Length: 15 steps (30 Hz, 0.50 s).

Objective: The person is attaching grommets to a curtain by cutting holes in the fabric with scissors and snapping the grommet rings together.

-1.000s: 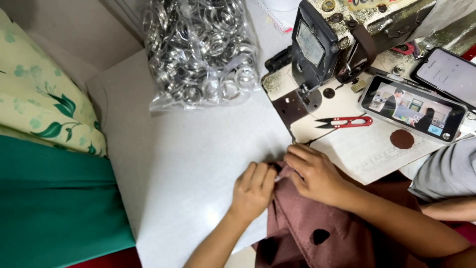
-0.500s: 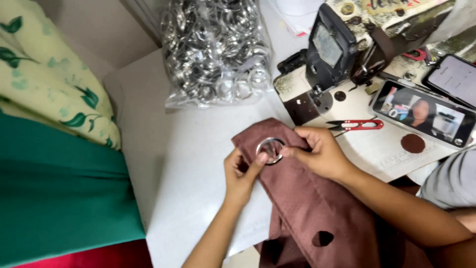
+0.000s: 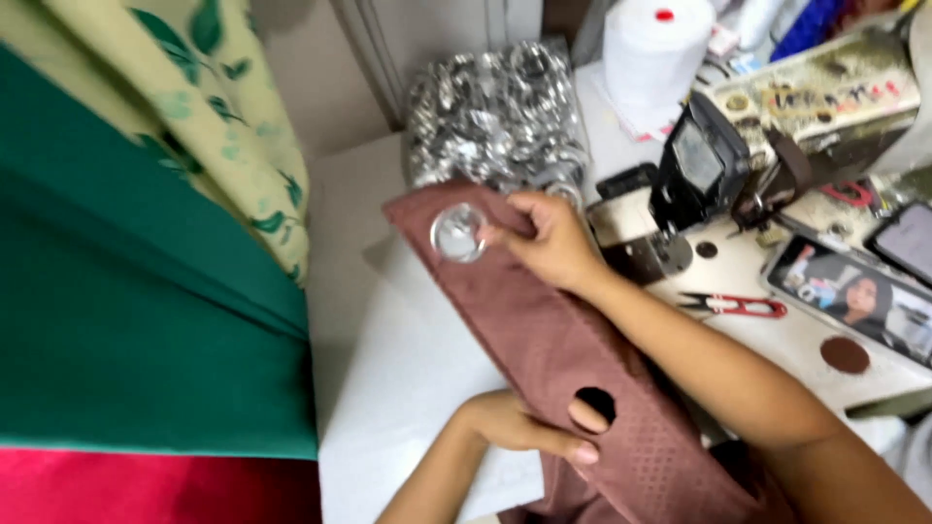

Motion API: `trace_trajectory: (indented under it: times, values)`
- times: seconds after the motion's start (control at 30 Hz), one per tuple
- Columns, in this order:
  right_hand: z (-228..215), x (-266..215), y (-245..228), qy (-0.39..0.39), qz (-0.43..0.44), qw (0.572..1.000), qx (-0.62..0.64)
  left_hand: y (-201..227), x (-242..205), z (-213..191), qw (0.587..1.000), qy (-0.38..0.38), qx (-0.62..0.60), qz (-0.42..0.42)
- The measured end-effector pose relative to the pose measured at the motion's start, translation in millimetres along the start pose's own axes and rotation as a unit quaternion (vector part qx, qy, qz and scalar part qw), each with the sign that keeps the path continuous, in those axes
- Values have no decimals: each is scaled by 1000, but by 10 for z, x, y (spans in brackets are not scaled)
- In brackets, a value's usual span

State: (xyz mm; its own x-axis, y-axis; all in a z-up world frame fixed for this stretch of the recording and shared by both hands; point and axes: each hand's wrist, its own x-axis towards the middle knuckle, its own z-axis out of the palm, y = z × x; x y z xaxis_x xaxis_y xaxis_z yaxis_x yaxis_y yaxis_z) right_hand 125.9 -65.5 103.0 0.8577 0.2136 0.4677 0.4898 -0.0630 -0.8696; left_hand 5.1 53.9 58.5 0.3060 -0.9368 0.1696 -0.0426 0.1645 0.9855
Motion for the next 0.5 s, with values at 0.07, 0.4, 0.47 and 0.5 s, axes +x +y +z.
trace_trajectory:
  times: [0.07,0.4,0.47,0.5]
  values:
    - [-6,49,199,-26,-77,992,-99,136,-101,-149,1000,24,-2,18]
    - [-758,148,1527,66,-38,948,-308,-42,-78,-399,879,422,-217,-34]
    - [-667,155,1434,26,-85,937,-339,-325,-75,-496,866,437,-242,-36]
    - [-616,139,1401,-24,-112,923,-368,-477,-72,-541,843,455,-283,-47]
